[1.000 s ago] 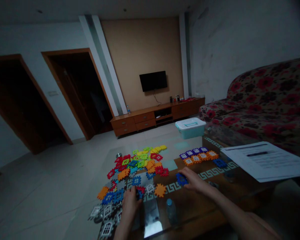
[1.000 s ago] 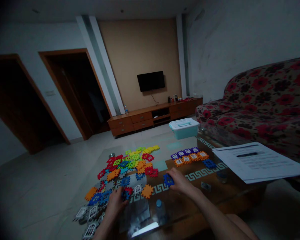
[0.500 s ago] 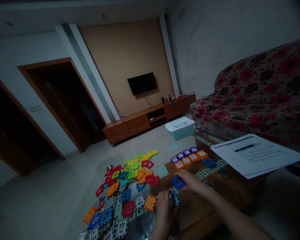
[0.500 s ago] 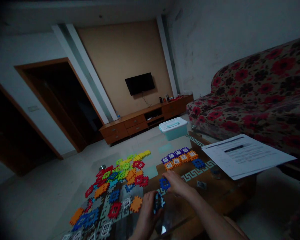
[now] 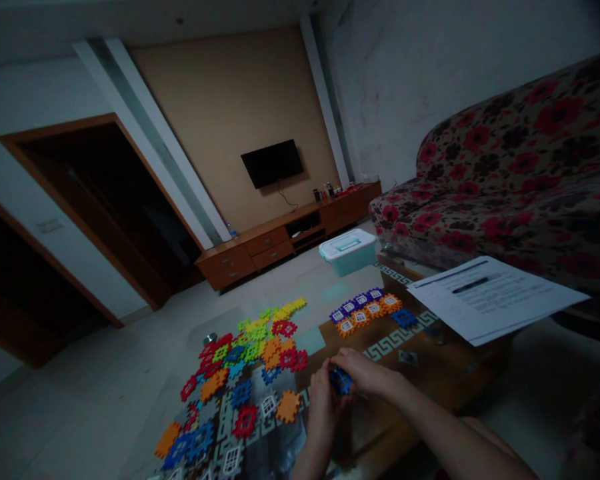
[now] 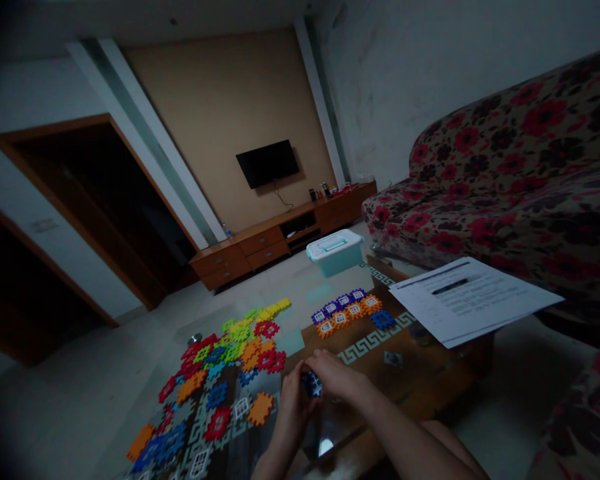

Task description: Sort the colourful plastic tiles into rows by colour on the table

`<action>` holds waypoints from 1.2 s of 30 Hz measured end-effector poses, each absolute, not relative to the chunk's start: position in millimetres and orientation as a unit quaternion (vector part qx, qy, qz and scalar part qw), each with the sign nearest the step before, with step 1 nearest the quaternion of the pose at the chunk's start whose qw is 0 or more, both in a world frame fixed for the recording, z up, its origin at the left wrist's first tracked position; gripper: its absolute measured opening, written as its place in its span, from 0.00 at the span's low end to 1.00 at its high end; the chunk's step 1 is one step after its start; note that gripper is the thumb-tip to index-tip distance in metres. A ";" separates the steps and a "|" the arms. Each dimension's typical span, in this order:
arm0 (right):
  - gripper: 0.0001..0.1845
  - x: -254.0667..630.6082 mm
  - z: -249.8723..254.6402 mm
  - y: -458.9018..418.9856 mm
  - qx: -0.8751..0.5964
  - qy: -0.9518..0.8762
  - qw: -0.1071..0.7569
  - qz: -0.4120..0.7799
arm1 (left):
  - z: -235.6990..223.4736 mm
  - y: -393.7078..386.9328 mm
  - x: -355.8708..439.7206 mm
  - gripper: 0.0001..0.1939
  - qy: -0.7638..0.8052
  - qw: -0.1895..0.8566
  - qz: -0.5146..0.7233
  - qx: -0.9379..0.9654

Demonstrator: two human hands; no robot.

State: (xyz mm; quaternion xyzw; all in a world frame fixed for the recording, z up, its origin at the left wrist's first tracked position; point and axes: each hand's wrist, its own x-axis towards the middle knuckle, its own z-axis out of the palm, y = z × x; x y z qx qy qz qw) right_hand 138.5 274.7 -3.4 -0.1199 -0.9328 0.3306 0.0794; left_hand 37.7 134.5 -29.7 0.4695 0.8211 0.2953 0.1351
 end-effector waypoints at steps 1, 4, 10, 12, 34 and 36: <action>0.35 138.8 -3.6 277.0 -0.127 -0.928 0.091 0.337 | -29.2 135.6 37.6 0.36 0.822 0.129 0.294 0.470; 0.32 140.7 0.9 287.0 -0.165 -0.900 0.189 0.357 | -28.0 147.1 38.9 0.26 0.828 0.120 0.278 0.473; 0.13 157.7 23.2 329.5 -0.273 -0.740 0.479 0.385 | -23.1 201.0 66.4 0.19 0.826 0.123 0.257 0.486; 0.12 171.1 22.8 351.1 -0.333 -0.666 0.542 0.390 | -21.8 222.9 81.4 0.18 0.831 0.119 0.255 0.480; 0.11 161.9 -0.7 350.2 -0.297 -0.723 0.487 0.390 | 8.9 249.9 75.9 0.18 0.827 0.036 0.275 0.490; 0.12 138.1 1.0 324.6 -0.239 -0.788 0.415 0.387 | 26.4 208.4 40.3 0.18 0.849 -0.015 0.207 0.485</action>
